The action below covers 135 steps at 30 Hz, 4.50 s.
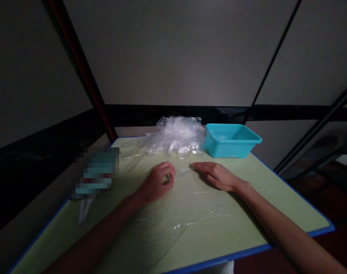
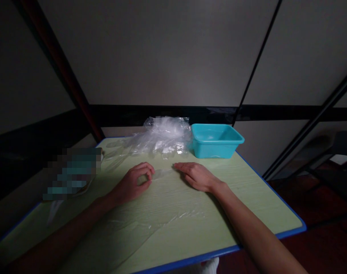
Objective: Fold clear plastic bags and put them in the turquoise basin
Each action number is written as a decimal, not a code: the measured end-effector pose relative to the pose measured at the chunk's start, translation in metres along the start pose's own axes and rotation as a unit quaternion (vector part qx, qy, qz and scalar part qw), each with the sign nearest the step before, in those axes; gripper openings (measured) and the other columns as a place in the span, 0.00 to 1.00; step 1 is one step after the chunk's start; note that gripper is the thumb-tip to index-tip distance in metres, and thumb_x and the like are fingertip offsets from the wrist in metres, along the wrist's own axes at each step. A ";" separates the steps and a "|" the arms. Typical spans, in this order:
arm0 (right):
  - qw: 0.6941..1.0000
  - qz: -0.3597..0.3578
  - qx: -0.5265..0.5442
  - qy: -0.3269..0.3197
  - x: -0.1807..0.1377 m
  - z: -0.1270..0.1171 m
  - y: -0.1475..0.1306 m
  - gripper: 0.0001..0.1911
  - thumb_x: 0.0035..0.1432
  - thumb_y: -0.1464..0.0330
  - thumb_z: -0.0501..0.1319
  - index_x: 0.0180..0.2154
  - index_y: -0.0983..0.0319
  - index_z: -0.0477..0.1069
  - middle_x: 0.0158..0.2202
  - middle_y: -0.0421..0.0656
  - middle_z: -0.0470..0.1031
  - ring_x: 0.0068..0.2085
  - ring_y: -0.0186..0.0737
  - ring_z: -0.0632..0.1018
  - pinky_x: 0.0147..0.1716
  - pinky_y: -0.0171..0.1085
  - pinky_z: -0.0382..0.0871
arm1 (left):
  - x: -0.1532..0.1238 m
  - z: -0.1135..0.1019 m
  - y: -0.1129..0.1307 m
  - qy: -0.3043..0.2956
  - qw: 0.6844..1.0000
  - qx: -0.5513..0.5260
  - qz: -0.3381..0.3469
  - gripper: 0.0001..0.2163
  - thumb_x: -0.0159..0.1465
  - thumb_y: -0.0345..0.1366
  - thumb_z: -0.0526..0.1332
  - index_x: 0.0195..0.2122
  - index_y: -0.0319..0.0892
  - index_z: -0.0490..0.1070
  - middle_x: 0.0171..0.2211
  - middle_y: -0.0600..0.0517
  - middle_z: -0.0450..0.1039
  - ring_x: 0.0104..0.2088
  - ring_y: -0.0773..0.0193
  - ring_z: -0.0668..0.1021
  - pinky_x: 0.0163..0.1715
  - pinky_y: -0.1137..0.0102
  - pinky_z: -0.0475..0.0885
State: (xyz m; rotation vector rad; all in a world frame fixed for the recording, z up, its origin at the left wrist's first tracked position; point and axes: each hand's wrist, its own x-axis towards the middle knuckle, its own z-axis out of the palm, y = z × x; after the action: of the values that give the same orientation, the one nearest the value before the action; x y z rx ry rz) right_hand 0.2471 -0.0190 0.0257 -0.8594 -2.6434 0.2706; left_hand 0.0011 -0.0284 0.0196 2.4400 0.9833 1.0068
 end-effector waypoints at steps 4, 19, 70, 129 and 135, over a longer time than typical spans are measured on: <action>1.000 0.021 -0.007 0.004 -0.002 -0.003 0.002 0.26 0.52 0.77 0.45 0.54 0.70 0.59 0.54 0.49 0.63 0.54 0.40 0.65 0.52 0.44 0.59 | 0.000 -0.001 0.000 -0.002 1.000 0.012 -0.003 0.08 0.47 0.21 0.53 0.20 0.42 0.59 0.29 0.52 0.65 0.33 0.64 0.70 0.36 0.70 0.64; 0.998 0.058 -0.032 0.011 -0.012 -0.012 0.013 0.25 0.52 0.77 0.46 0.53 0.68 0.60 0.51 0.50 0.66 0.50 0.43 0.69 0.48 0.45 0.64 | 0.005 -0.005 -0.001 0.071 0.996 -0.047 -0.040 0.06 0.55 0.25 0.53 0.24 0.40 0.63 0.27 0.53 0.66 0.31 0.66 0.70 0.34 0.71 0.65; 0.998 0.040 -0.051 -0.013 0.011 0.016 -0.031 0.27 0.61 0.65 0.45 0.58 0.72 0.49 0.60 0.55 0.49 0.59 0.45 0.53 0.56 0.46 0.50 | -0.006 -0.005 0.015 -0.125 0.980 0.155 0.022 0.20 0.61 0.39 0.52 0.53 0.39 0.57 0.54 0.44 0.59 0.53 0.58 0.62 0.52 0.63 0.57; 0.983 0.173 -0.052 0.033 -0.055 0.011 -0.001 0.28 0.62 0.59 0.42 0.60 0.64 0.45 0.61 0.45 0.46 0.60 0.43 0.51 0.57 0.47 0.49 | -0.007 -0.024 0.014 -0.125 0.980 0.122 -0.091 0.27 0.65 0.46 0.34 0.61 0.32 0.36 0.62 0.44 0.34 0.61 0.61 0.43 0.58 0.63 0.44; 0.983 0.171 -0.053 0.036 -0.055 0.013 0.001 0.28 0.62 0.58 0.42 0.60 0.62 0.45 0.61 0.44 0.47 0.60 0.44 0.52 0.57 0.46 0.48 | -0.012 -0.006 0.022 -0.208 0.953 0.220 -0.013 0.26 0.65 0.45 0.41 0.61 0.37 0.38 0.62 0.46 0.35 0.61 0.62 0.41 0.58 0.63 0.40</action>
State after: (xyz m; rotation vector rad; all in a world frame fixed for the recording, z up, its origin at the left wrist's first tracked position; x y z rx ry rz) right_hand 0.2846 -0.0523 -0.0011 -1.3354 -2.4514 0.1799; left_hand 0.0010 -0.0524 0.0287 2.8133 1.1737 0.2469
